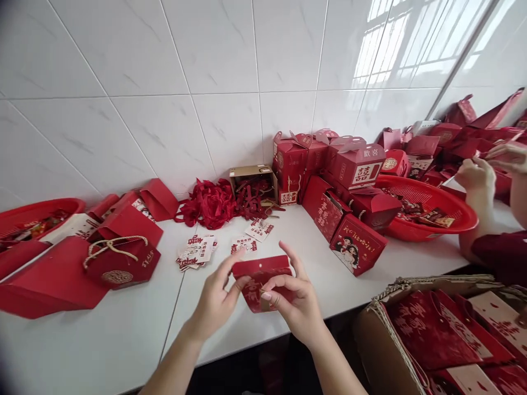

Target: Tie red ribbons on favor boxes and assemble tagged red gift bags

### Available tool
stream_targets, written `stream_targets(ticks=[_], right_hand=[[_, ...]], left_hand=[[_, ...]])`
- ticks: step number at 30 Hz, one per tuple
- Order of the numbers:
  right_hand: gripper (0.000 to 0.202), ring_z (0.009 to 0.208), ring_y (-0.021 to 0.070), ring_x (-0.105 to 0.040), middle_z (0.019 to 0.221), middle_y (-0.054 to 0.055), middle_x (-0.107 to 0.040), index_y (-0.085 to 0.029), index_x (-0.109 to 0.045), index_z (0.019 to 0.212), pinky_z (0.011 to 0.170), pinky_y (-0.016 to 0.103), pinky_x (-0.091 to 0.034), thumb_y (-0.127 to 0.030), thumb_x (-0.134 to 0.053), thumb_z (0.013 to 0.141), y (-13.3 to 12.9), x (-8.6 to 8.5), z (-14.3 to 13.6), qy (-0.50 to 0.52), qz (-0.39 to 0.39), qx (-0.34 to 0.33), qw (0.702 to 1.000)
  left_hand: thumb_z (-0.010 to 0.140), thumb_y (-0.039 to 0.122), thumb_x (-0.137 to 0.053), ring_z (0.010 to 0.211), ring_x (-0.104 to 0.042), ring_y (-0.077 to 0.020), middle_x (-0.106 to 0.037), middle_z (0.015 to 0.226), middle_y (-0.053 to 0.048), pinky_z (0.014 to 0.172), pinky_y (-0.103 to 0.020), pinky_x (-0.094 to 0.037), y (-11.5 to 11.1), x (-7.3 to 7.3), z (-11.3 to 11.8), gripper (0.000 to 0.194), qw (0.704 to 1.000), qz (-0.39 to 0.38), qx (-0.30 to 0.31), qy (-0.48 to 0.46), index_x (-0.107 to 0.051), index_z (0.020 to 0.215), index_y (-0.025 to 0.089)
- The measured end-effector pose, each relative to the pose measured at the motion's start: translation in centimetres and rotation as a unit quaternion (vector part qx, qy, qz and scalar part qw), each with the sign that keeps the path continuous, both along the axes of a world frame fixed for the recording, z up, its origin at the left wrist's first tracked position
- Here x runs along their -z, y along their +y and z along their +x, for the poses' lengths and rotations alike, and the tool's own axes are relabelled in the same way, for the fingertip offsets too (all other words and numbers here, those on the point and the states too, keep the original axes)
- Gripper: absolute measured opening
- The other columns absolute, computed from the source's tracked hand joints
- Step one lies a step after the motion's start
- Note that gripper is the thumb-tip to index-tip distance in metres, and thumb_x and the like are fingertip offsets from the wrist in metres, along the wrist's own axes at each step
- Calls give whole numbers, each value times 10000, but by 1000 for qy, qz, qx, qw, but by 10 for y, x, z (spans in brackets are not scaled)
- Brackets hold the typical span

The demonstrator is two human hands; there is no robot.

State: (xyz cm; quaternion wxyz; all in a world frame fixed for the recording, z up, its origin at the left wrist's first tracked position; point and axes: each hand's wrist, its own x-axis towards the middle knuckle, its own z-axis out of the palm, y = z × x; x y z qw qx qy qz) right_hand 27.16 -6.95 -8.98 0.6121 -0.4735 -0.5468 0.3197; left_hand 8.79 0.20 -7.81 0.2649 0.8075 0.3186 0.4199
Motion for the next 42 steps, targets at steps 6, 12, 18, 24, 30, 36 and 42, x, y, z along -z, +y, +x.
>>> stream_targets(ticks=[6, 12, 18, 24, 30, 36, 42], right_hand=[[134, 1200, 328, -531, 1328, 139, -544, -230, -756, 758, 876, 412, -500, -347, -736, 821, 11, 30, 8, -11, -1, 38, 999], [105, 1142, 295, -523, 1334, 125, -523, -237, -752, 776, 946, 444, -442, -317, -715, 834, 9, 42, 10, -47, 28, 88, 995], [95, 1058, 274, -554, 1267, 132, -547, -221, -742, 785, 896, 439, -466, -285, -704, 844, 12, 46, 15, -41, 38, 104, 993], [188, 999, 229, -602, 1125, 93, -630, -253, -618, 975, 803, 373, -512, -236, -723, 821, 17, 54, 0, 29, 77, 157, 984], [275, 814, 192, -642, 875, 34, -661, -227, -572, 991, 751, 325, -512, -319, -748, 801, 23, 53, -9, 56, 15, 169, 984], [266, 643, 141, -590, 738, -8, -592, -223, -493, 836, 595, 262, -477, -321, -740, 814, 27, 54, -10, 27, 35, 156, 987], [260, 621, 128, -562, 737, -19, -558, -223, -489, 852, 569, 249, -468, -284, -739, 813, 27, 58, -13, 24, 86, 157, 984]], left_hand=[[999, 253, -429, 932, -640, -183, -611, 1009, -77, 802, -312, -566, -15, 22, 23, 211, 995, -91, 25, -33, -615, 1092, 219], [995, 287, -434, 1142, -582, -233, -578, 1177, -113, 903, -360, -540, -14, 26, 31, 224, 993, -107, 11, -44, -643, 984, 209], [988, 272, -446, 1156, -594, -245, -650, 1069, -99, 952, -400, -516, -13, 26, 35, 200, 993, -110, 9, -52, -632, 971, 199], [1002, 249, -413, 1134, -612, -220, -634, 1089, -96, 922, -366, -538, -13, 32, 30, 176, 991, -117, 41, -47, -585, 1025, 218], [819, 229, -720, 1357, -417, -320, -357, 1402, -207, 978, -484, -515, -32, 75, 35, 566, 988, 58, -56, -131, -323, 1222, 239], [838, 187, -677, 1342, -413, -355, -339, 1397, -193, 893, -469, -561, -39, 86, 47, 275, 982, 68, -170, -39, -489, 1036, 218], [857, 161, -630, 1181, -553, -283, -563, 1205, -117, 902, -416, -549, -32, 77, 22, 89, 979, 95, -180, -26, -624, 790, 219]])
